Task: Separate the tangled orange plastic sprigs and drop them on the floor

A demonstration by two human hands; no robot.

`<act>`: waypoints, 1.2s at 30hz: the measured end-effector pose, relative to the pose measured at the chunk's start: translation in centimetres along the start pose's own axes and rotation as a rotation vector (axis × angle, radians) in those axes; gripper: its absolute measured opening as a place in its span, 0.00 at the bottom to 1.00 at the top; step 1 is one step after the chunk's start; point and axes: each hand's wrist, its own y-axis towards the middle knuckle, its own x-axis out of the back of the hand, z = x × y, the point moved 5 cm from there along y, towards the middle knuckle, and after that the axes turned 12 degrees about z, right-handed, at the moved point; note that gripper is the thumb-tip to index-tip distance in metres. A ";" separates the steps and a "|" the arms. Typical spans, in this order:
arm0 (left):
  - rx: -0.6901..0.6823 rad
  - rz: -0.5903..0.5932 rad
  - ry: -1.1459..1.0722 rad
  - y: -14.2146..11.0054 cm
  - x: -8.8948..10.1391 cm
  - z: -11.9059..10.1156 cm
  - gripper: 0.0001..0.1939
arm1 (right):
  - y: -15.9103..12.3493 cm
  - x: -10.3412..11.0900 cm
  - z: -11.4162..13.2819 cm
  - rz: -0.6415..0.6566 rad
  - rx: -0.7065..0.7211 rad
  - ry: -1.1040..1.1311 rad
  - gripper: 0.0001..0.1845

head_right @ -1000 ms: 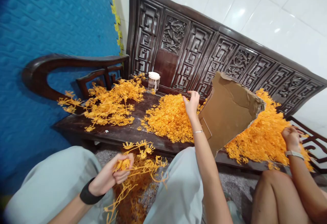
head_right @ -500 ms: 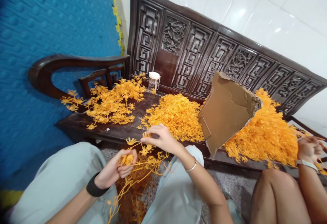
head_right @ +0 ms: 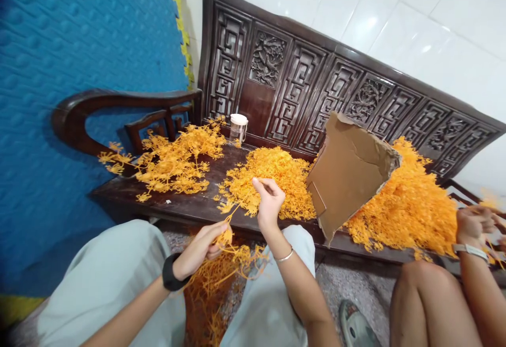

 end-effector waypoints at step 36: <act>0.219 -0.094 0.027 0.2 1.7 5.4 0.17 | 17.5 4.7 -3.4 0.285 0.123 -0.839 0.09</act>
